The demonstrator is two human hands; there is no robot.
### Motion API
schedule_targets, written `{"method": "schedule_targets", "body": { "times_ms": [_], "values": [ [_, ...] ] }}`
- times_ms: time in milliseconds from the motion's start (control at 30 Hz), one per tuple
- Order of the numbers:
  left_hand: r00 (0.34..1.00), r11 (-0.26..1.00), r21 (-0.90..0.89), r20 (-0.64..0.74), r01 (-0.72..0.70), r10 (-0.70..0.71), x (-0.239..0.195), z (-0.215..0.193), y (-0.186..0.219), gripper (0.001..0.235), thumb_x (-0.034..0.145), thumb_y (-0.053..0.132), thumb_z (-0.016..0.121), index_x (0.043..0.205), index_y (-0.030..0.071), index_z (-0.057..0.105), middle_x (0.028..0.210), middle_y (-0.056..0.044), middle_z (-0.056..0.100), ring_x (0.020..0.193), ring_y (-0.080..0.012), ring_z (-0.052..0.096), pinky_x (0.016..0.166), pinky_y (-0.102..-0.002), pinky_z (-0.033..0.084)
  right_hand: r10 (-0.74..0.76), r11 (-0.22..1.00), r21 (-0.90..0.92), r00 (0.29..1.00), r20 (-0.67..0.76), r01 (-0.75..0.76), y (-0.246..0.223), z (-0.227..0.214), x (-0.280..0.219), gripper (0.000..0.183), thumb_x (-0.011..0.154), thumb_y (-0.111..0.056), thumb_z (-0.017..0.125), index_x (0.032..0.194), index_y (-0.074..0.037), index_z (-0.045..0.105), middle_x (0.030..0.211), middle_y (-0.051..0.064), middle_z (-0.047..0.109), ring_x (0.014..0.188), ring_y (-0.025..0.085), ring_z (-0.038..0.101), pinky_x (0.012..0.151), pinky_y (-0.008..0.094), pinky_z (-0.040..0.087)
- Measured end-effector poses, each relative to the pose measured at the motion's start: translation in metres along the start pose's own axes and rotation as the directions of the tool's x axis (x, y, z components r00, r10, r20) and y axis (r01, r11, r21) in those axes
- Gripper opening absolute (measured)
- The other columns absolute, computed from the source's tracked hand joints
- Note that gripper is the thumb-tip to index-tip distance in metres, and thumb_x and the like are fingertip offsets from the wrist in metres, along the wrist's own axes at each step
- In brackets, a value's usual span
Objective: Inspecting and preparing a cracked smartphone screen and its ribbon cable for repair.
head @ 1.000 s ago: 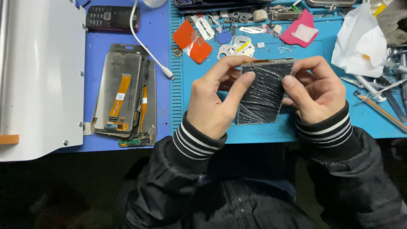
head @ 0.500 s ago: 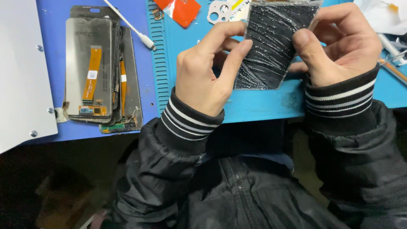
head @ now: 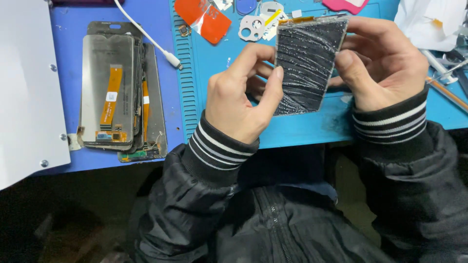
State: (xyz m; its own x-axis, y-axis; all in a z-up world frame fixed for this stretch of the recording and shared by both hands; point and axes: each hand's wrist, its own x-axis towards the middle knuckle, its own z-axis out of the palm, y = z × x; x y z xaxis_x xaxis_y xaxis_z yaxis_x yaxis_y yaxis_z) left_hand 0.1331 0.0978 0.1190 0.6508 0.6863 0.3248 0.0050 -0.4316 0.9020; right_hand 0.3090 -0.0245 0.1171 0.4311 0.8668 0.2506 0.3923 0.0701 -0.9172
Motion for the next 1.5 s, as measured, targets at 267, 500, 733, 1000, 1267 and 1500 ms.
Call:
{"method": "schedule_targets", "body": {
  "times_ms": [267, 500, 733, 1000, 1267, 1500],
  "values": [
    [1.000, 1.000, -0.016, 0.019, 0.002, -0.001, 0.000, 0.001, 0.002, 0.006, 0.098, 0.013, 0.058, 0.102, 0.010, 0.056, 0.076, 0.002, 0.061, 0.057, -0.0086, 0.054, 0.061, -0.022, 0.055, -0.012, 0.985, -0.174, 1.000, -0.027, 0.008, -0.020, -0.020, 0.023, 0.023, 0.130, -0.009, 0.052, 0.132, 0.012, 0.061, 0.120, 0.024, 0.066, 0.098, 0.028, 0.071, 0.084, 0.031, 0.066],
    [1.000, 1.000, 0.018, 0.003, 0.015, -0.015, -0.001, 0.003, -0.001, 0.009, 0.098, 0.014, 0.059, 0.105, 0.010, 0.057, 0.077, 0.001, 0.064, 0.058, -0.0098, 0.058, 0.065, -0.023, 0.058, -0.056, 0.986, -0.162, 0.989, -0.140, 0.033, 0.009, -0.010, 0.020, 0.018, 0.124, -0.005, 0.058, 0.116, 0.010, 0.063, 0.100, 0.016, 0.063, 0.085, 0.021, 0.063, 0.080, 0.030, 0.063],
    [0.999, 0.999, 0.035, 0.015, 0.036, -0.037, -0.001, 0.003, 0.001, 0.008, 0.098, 0.013, 0.060, 0.105, 0.010, 0.057, 0.077, 0.001, 0.063, 0.061, -0.0103, 0.057, 0.066, -0.022, 0.056, -0.139, 0.968, -0.229, 0.980, -0.143, 0.103, 0.005, -0.003, 0.020, 0.017, 0.125, 0.001, 0.064, 0.115, 0.015, 0.063, 0.094, 0.020, 0.064, 0.078, 0.024, 0.066, 0.073, 0.029, 0.057],
    [0.999, 0.998, 0.058, 0.008, 0.038, -0.038, -0.001, 0.004, 0.000, 0.012, 0.099, 0.013, 0.061, 0.108, 0.007, 0.056, 0.078, -0.001, 0.065, 0.064, -0.0111, 0.060, 0.066, -0.024, 0.058, -0.038, 0.984, -0.175, 0.989, -0.144, 0.012, 0.003, -0.003, 0.019, 0.007, 0.119, 0.005, 0.064, 0.121, 0.012, 0.063, 0.095, 0.016, 0.062, 0.076, 0.018, 0.062, 0.069, 0.024, 0.050],
    [0.999, 0.999, 0.043, 0.012, 0.030, -0.030, -0.002, 0.004, -0.002, 0.011, 0.099, 0.013, 0.060, 0.109, 0.008, 0.056, 0.077, 0.000, 0.065, 0.064, -0.0111, 0.060, 0.068, -0.024, 0.058, -0.091, 0.982, -0.179, 0.985, -0.147, 0.064, 0.003, -0.003, 0.020, 0.017, 0.120, -0.001, 0.063, 0.115, 0.015, 0.063, 0.093, 0.020, 0.063, 0.076, 0.023, 0.065, 0.072, 0.029, 0.060],
    [1.000, 0.998, 0.054, 0.017, 0.019, -0.020, -0.001, 0.004, -0.002, 0.010, 0.100, 0.013, 0.059, 0.108, 0.009, 0.055, 0.076, 0.001, 0.065, 0.061, -0.0108, 0.058, 0.066, -0.024, 0.056, -0.067, 0.976, -0.214, 0.986, -0.150, 0.034, 0.007, -0.006, 0.018, 0.010, 0.116, 0.002, 0.065, 0.118, 0.011, 0.065, 0.101, 0.016, 0.063, 0.084, 0.020, 0.061, 0.072, 0.027, 0.054]
  ]
}}
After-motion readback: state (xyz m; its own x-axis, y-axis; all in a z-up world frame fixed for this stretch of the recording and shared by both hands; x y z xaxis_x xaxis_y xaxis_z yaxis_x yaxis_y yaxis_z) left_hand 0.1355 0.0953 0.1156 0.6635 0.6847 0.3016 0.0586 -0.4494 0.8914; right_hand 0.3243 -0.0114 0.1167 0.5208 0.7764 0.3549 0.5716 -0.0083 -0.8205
